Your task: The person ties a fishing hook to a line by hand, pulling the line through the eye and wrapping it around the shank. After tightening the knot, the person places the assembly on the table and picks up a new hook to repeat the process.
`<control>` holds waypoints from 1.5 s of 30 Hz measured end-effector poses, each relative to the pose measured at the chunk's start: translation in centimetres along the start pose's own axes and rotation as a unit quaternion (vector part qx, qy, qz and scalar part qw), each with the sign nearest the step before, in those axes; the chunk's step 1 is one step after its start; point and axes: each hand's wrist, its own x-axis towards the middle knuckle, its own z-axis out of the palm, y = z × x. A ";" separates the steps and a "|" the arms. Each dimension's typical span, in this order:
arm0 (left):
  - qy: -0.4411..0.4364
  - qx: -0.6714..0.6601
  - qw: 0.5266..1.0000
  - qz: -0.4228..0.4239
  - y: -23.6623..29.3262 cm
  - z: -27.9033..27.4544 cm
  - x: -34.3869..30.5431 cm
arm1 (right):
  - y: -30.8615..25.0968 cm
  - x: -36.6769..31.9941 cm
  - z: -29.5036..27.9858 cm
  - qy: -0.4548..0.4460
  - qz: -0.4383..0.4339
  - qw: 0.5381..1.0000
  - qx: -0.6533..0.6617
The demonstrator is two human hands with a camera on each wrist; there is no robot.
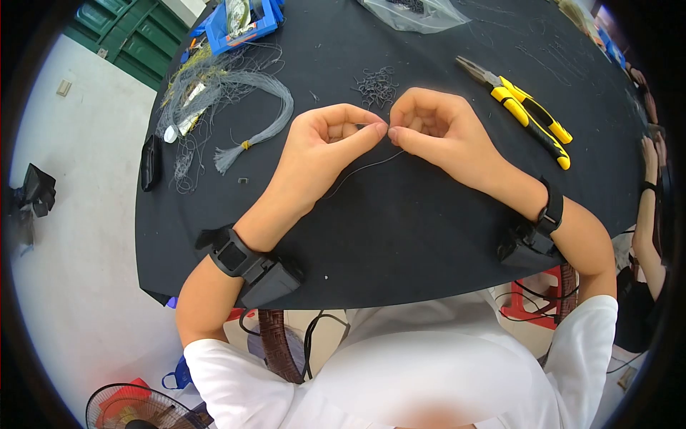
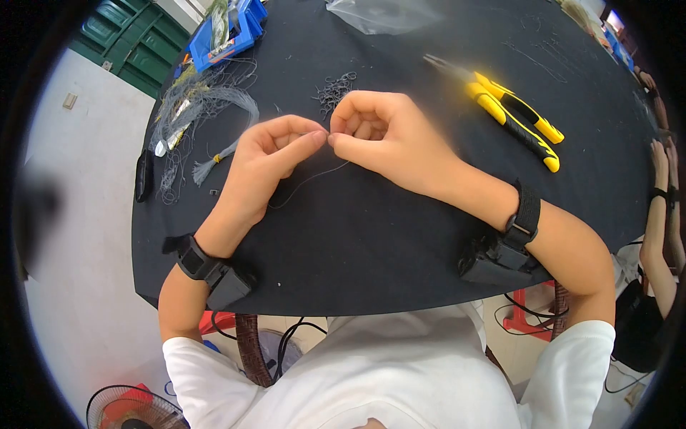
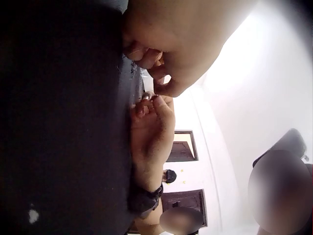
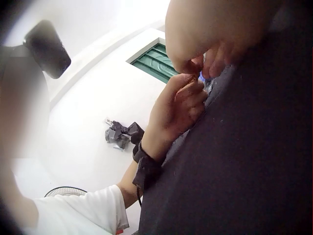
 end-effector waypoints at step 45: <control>0.034 -0.038 0.998 0.025 -0.5 -0.3 0.3 | -0.5 0.0 0.0 -0.010 0.027 0.997 0.078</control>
